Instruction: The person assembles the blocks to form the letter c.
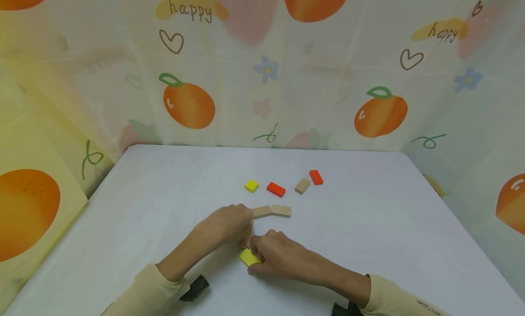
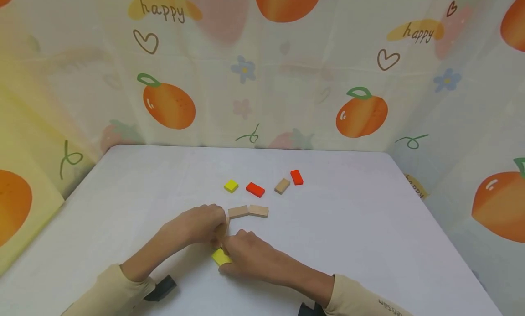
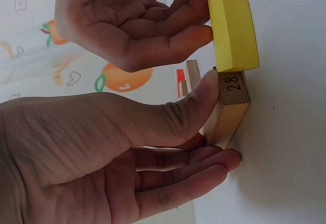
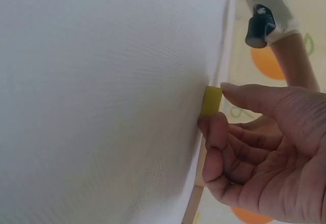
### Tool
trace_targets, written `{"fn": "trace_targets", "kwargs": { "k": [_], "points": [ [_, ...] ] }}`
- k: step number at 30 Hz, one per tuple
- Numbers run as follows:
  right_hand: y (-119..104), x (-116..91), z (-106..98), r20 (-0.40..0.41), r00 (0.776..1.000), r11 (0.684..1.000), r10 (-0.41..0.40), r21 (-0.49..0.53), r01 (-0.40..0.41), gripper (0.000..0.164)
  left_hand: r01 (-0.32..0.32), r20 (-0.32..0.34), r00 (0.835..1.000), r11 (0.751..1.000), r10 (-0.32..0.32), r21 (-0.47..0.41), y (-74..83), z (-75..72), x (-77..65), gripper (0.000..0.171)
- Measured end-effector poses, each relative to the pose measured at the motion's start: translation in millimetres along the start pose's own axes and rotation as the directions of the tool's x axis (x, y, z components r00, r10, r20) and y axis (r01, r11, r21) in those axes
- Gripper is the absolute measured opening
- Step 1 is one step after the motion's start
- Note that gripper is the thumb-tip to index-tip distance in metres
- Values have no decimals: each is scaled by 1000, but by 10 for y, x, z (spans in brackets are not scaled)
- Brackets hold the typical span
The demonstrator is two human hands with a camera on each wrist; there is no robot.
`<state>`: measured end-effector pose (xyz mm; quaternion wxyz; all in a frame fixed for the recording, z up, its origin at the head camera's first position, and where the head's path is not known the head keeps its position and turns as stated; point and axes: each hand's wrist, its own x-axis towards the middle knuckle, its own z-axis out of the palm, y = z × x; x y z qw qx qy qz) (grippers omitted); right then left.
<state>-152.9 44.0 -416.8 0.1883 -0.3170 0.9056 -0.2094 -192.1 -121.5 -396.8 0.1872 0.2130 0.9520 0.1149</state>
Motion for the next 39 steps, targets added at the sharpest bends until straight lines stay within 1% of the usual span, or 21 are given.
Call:
{"fn": "trace_targets", "kwargs": {
  "k": [5, 9, 16, 26, 33, 39],
  "points": [
    [-12, 9, 4, 2, 1000, 1000, 8, -2, -8, 23, 0, 7, 1000, 1000, 0, 1, -5, 4, 4, 11],
    [-11, 0, 18, -13, 1000, 1000, 21, -1, -22, 25, 5, 12, 1000, 1000, -5, 0, 5, -1, -2, 12],
    [-14, -8, 17, -39, 998, 999, 43, -26, -44, 34, -7, -9, 1000, 1000, 7, 13, 3, 2, -5, 15],
    [-21, 4, 27, -48, 998, 998, 45, -37, -47, 35, -3, -12, 1000, 1000, 3, 28, 6, 1, -3, 19],
    [-33, -1, 19, -48, 998, 998, 39, -51, -41, 34, -3, -9, 1000, 1000, 3, 27, 13, 11, -5, 17],
    [-31, -12, 8, -67, 997, 997, 34, -62, -39, 34, 5, -5, 1000, 1000, -5, 16, 24, 9, -16, 13]
  ]
}}
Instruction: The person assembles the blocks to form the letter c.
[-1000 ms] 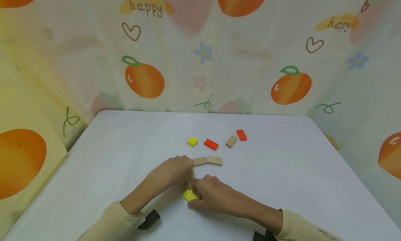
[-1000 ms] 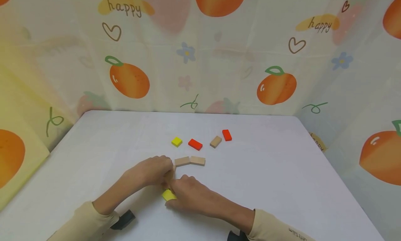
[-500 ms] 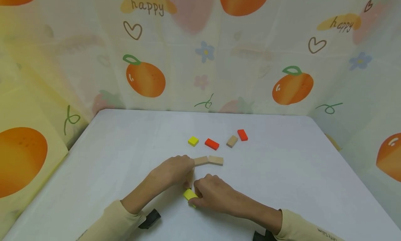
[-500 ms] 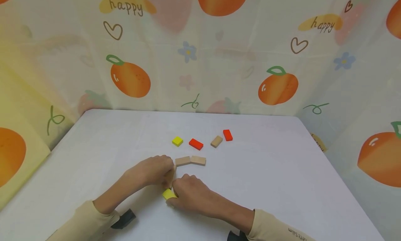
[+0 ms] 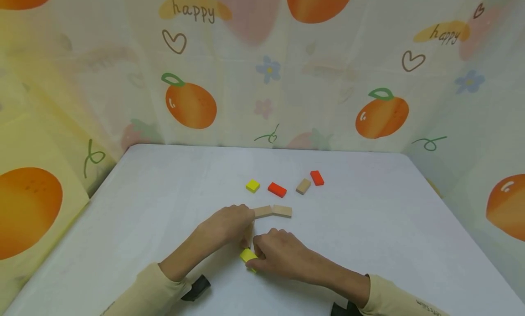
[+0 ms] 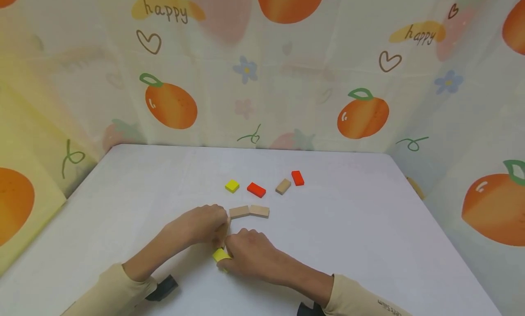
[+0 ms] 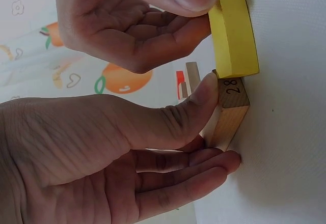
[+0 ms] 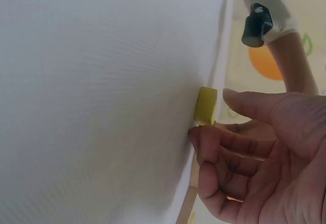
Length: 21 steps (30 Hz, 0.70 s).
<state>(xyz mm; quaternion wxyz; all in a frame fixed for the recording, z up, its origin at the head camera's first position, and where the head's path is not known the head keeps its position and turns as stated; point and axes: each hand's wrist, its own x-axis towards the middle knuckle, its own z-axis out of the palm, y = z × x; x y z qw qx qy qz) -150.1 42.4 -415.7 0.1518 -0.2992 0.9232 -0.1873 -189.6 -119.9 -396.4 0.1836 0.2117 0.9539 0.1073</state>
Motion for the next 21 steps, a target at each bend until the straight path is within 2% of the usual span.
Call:
{"fn": "trace_targets", "kwargs": {
  "k": [7, 15, 21],
  "points": [
    [31, -18, -101, -18, 1000, 1000, 16, 25, -15, 24, -7, -14, 1000, 1000, 7, -6, -12, 7, -4, 11],
    [129, -47, -316, -81, 996, 998, 42, 53, -38, 21, 5, -12, 1000, 1000, -5, 5, -4, 2, -8, 12],
    [263, -47, -483, -147, 979, 988, 144, 70, -135, 18, 1, -3, 1000, 1000, -1, 30, 1, 6, 5, 20]
  ]
}}
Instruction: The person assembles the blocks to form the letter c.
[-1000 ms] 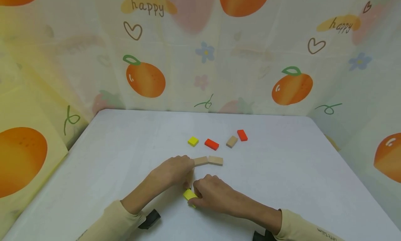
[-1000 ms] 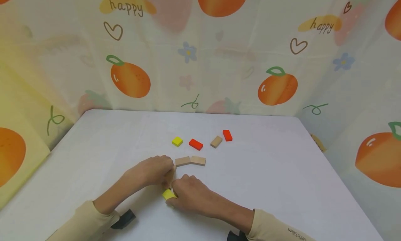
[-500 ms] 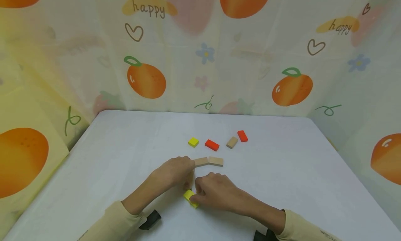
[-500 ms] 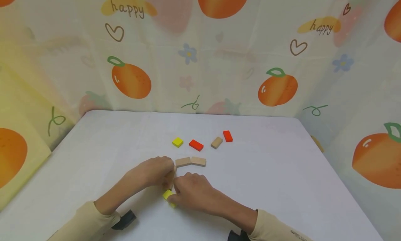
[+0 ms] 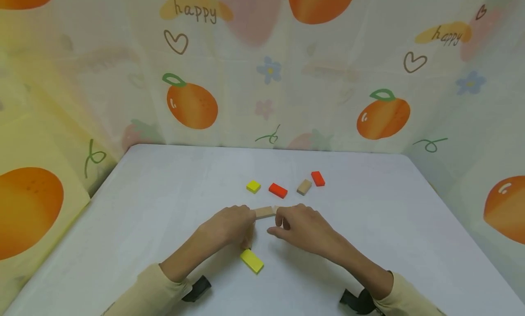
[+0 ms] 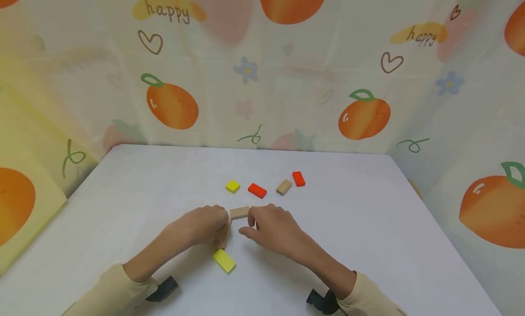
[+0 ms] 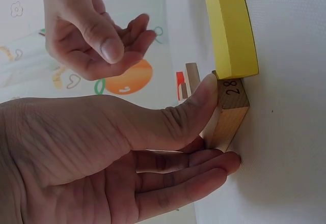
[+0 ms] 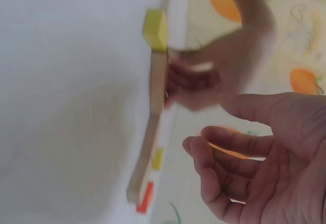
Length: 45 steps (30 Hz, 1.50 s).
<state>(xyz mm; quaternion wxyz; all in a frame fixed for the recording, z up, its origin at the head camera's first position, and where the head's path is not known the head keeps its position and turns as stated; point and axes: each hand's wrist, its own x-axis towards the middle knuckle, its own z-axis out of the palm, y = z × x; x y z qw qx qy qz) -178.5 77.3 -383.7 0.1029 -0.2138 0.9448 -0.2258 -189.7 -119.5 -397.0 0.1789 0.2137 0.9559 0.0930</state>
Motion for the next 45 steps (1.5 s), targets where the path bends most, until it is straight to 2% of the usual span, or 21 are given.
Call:
{"fn": "trace_targets", "kwargs": {
  "k": [4, 14, 22, 28, 33, 36, 39, 42, 45],
  "points": [
    [125, 21, -125, -60, 996, 998, 67, -10, -67, 18, 16, 12, 1000, 1000, -16, 17, 15, 1, 5, 16],
    [674, 203, -507, -169, 983, 995, 75, -53, -85, 20, 26, 9, 1000, 998, -26, 53, 37, 20, 16, 18],
    [1048, 375, -645, -229, 965, 989, 131, -40, -144, 19, 15, 10, 1000, 998, -16, 53, 33, 30, 16, 16],
    [1256, 557, -634, -223, 955, 980, 193, -9, -200, 19, 29, 18, 999, 998, -31, 59, 38, 19, 9, 16],
    [1384, 753, -598, -202, 963, 983, 180, -4, -184, 24, 36, 26, 999, 998, -38, 56, 30, 23, 13, 14],
    [1424, 873, -564, -172, 969, 983, 177, -10, -181, 30, 53, 25, 998, 997, -54, 53, 25, 32, 11, 14],
    [1448, 956, -522, -122, 968, 974, 218, -32, -223, 35, 52, 24, 998, 998, -53, 48, 30, 41, 10, 16],
    [1460, 996, -485, -78, 962, 962, 261, -64, -266, 40, 38, 16, 999, 998, -39, 58, 41, 44, 9, 17],
    [1458, 1013, -469, -72, 960, 958, 269, -82, -275, 41, 33, 5, 999, 997, -33, 66, 44, 43, 10, 17]
  ]
}}
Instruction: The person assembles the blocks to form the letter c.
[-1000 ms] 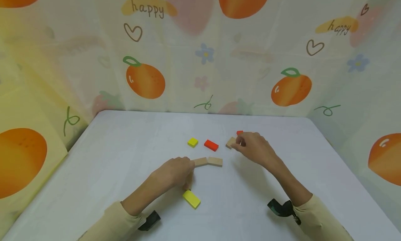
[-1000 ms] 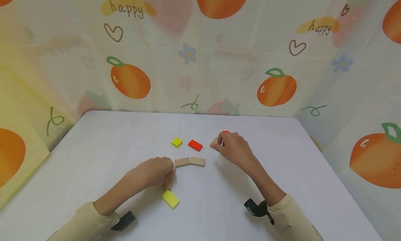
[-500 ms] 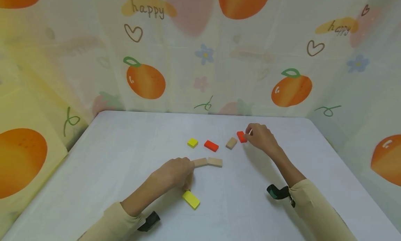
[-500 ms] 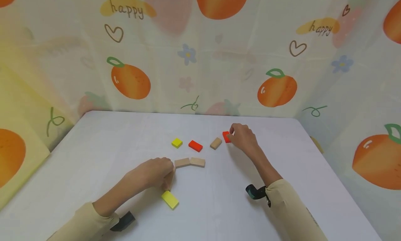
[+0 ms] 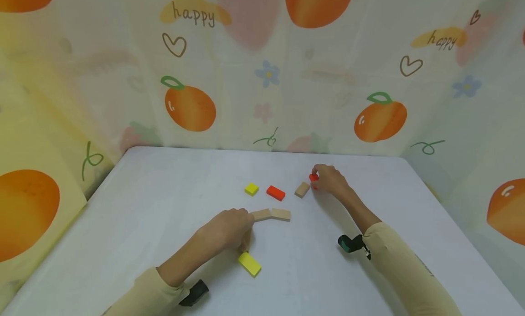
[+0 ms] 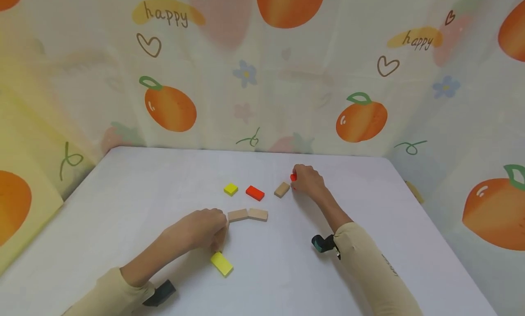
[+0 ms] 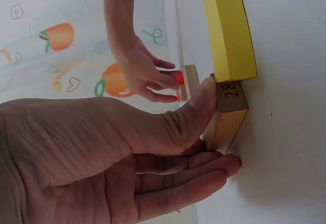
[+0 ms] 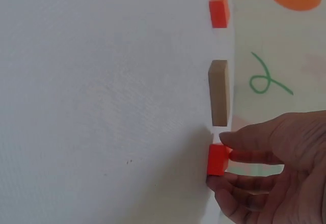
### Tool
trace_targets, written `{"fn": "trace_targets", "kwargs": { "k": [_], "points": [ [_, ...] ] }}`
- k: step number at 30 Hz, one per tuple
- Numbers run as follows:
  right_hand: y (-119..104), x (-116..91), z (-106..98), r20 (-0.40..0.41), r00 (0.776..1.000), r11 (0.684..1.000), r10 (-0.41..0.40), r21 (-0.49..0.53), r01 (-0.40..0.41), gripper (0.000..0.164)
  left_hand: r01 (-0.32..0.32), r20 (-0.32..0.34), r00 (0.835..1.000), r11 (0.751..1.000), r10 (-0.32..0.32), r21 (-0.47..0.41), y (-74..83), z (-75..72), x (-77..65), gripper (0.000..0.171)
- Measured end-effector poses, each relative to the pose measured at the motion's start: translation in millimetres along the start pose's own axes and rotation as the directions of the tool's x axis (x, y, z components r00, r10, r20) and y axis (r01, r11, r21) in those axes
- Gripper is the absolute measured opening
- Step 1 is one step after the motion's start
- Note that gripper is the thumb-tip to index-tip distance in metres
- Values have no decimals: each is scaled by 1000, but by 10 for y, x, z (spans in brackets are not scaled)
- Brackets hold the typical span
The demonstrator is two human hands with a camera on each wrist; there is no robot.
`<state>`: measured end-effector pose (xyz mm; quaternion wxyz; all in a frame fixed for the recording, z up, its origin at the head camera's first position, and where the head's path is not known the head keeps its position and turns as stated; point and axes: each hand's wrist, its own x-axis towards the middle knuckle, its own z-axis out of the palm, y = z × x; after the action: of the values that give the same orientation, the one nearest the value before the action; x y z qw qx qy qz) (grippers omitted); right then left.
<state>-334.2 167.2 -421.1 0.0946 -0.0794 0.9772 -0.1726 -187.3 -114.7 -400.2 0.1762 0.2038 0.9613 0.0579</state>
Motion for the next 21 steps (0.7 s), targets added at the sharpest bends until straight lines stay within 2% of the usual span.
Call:
{"fn": "trace_targets", "kwargs": {
  "k": [6, 15, 21],
  "points": [
    [-13, -31, -16, -1, 1000, 1000, -11, 3, 11, 43, -14, -7, 1000, 1000, 14, -7, -7, -4, -6, 16],
    [-17, -129, -44, 3, 1000, 1000, 18, 12, -18, 45, -15, 2, 1000, 1000, 15, 1, -8, -7, -6, 16],
    [5, -200, -97, -37, 999, 1000, -8, -2, 8, 41, -6, 4, 1000, 1000, 6, 15, 2, -14, -7, 17]
  ]
}}
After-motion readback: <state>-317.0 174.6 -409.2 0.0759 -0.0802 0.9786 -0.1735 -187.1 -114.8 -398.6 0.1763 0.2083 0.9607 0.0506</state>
